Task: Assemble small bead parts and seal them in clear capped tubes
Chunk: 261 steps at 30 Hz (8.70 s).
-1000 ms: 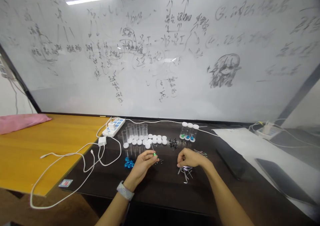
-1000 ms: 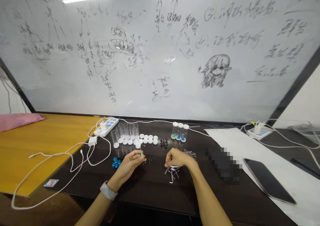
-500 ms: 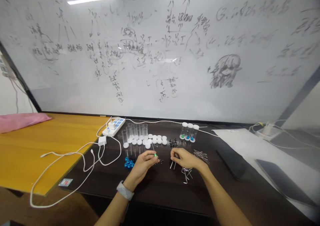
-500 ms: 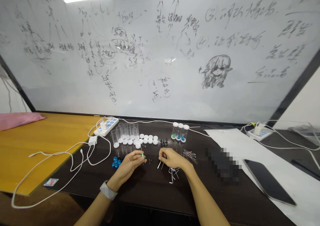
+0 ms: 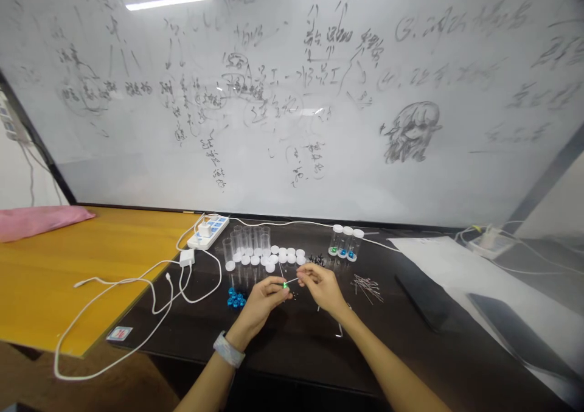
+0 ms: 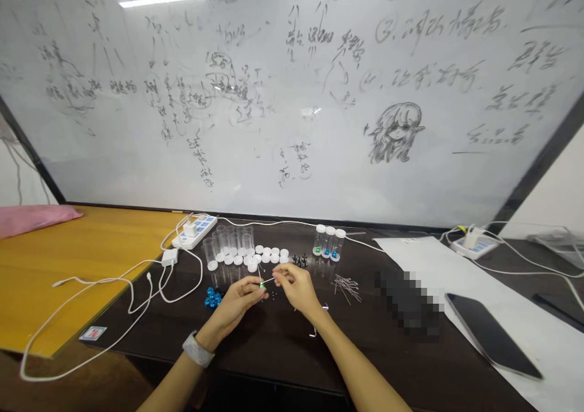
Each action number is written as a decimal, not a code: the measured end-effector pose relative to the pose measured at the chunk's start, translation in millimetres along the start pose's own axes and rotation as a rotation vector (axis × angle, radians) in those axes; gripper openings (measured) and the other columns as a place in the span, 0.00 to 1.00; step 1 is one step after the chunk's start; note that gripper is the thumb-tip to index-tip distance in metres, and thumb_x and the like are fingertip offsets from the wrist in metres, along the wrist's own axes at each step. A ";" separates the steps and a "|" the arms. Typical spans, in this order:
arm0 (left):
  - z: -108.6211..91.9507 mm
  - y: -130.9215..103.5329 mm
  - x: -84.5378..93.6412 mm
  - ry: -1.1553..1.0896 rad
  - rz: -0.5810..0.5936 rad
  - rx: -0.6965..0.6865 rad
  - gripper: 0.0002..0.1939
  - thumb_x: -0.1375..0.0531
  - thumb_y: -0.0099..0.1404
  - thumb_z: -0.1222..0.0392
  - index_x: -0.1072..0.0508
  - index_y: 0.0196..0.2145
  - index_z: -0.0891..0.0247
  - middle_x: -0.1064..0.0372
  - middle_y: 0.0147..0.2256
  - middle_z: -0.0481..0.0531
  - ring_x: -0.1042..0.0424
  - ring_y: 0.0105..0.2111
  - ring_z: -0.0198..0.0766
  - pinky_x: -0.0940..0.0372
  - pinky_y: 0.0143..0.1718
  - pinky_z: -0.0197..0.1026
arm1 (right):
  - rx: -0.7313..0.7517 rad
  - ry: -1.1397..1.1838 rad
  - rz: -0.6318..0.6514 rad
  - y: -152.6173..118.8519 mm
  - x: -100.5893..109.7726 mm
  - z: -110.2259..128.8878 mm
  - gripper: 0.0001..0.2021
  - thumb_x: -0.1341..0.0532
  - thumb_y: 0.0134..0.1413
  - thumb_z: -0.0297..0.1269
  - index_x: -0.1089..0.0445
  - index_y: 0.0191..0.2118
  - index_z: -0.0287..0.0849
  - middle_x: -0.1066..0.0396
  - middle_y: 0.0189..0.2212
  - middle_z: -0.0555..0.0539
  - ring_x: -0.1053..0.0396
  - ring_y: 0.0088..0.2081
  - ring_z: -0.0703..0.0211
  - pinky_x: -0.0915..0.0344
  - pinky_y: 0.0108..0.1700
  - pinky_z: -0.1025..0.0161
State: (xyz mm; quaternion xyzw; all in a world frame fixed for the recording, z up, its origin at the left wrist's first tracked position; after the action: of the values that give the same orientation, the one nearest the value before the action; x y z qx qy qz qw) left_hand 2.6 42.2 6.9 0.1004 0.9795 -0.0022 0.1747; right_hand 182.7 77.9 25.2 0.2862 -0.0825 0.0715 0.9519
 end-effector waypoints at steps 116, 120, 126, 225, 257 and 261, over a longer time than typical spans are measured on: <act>7.7 7.8 9.0 0.451 -0.128 -0.316 0.13 0.31 0.57 0.57 0.24 0.39 0.64 0.22 0.34 0.55 0.20 0.36 0.45 0.25 0.42 0.44 | 0.446 -0.806 0.223 -15.8 -21.8 16.4 0.10 0.49 0.70 0.32 0.31 0.40 0.43 0.30 0.34 0.45 0.34 0.38 0.53 0.35 0.43 0.57; 7.6 7.1 9.8 0.453 -0.136 -0.325 0.13 0.31 0.57 0.58 0.24 0.39 0.64 0.22 0.33 0.55 0.20 0.35 0.45 0.25 0.41 0.44 | 0.444 -0.818 0.266 -17.2 -20.7 17.9 0.08 0.46 0.67 0.31 0.30 0.44 0.42 0.31 0.36 0.44 0.34 0.40 0.52 0.33 0.44 0.56; 7.4 7.1 8.6 0.443 -0.122 -0.326 0.12 0.31 0.57 0.58 0.24 0.39 0.63 0.22 0.32 0.54 0.20 0.35 0.44 0.25 0.41 0.44 | 0.473 -0.794 0.234 -17.8 -20.0 11.8 0.11 0.48 0.69 0.30 0.31 0.50 0.43 0.30 0.35 0.44 0.32 0.38 0.52 0.33 0.40 0.58; 0.2 18.7 8.0 -0.121 -0.164 -0.118 0.21 0.25 0.47 0.57 0.21 0.39 0.65 0.21 0.45 0.62 0.24 0.45 0.45 0.33 0.49 0.44 | -0.127 -0.842 -0.180 9.1 54.1 -70.1 0.02 0.41 0.56 0.33 0.31 0.34 0.43 0.26 0.30 0.47 0.26 0.34 0.53 0.35 0.37 0.61; 2.4 10.2 -1.2 -0.217 -0.117 -0.020 0.20 0.24 0.48 0.60 0.21 0.39 0.66 0.21 0.38 0.56 0.22 0.39 0.40 0.30 0.45 0.39 | -0.072 0.103 0.076 -6.4 -20.0 -16.9 0.12 0.34 0.56 0.43 0.24 0.43 0.43 0.24 0.36 0.45 0.23 0.36 0.56 0.24 0.37 0.62; 3.8 10.9 0.2 -0.184 -0.134 -0.027 0.21 0.24 0.47 0.60 0.20 0.39 0.65 0.21 0.37 0.56 0.23 0.37 0.39 0.30 0.43 0.38 | -0.118 0.161 0.074 -7.2 -21.1 -21.9 0.11 0.30 0.52 0.43 0.25 0.38 0.42 0.23 0.33 0.47 0.23 0.36 0.56 0.25 0.39 0.61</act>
State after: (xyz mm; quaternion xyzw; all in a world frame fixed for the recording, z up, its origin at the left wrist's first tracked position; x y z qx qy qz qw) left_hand 5.9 52.7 3.6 0.0314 0.9638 -0.0099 0.2647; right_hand 166.0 82.2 -0.8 0.2198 -0.0205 0.1243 0.9674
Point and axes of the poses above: each hand's wrist, its own y-axis towards the middle knuckle, its own x-axis out of the back of the hand, z = x × y, the point moved 3 cm from there along y, towards the middle knuckle
